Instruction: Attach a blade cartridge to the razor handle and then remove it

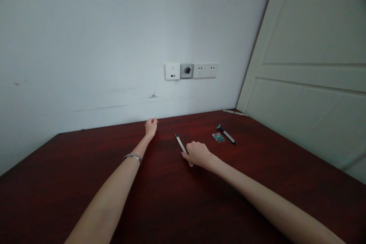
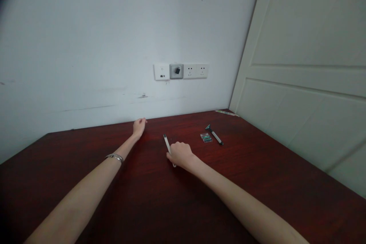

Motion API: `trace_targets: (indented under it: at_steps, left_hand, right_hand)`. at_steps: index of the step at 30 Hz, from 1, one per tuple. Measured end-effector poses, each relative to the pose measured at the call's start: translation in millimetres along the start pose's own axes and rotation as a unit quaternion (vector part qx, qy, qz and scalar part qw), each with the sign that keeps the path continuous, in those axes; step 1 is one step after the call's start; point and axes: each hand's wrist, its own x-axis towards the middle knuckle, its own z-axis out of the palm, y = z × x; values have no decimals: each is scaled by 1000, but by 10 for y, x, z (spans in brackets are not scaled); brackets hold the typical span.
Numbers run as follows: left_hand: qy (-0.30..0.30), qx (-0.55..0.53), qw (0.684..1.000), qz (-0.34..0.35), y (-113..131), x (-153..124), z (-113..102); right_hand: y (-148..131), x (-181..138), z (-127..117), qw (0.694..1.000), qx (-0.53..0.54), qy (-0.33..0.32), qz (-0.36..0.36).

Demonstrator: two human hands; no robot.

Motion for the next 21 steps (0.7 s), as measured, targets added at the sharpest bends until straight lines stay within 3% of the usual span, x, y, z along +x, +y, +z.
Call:
trace_targets:
  at_steps: [4, 12, 16, 21]
  left_hand:
    - [-18, 20, 1000, -6, -172, -31, -24]
    - [-31, 47, 998, 6, -188, -36, -40]
    - [-25, 59, 998, -6, -191, -47, -64]
    - [-23, 62, 998, -16, -174, -57, -70]
  right_hand:
    - [-53, 64, 53, 1000, -12, -6, -1]
    - [36, 85, 26, 1000, -20, 16, -15]
    - [447, 66, -122, 998, -35, 52, 28]
    - [1349, -30, -306, 986, -40, 63, 147]
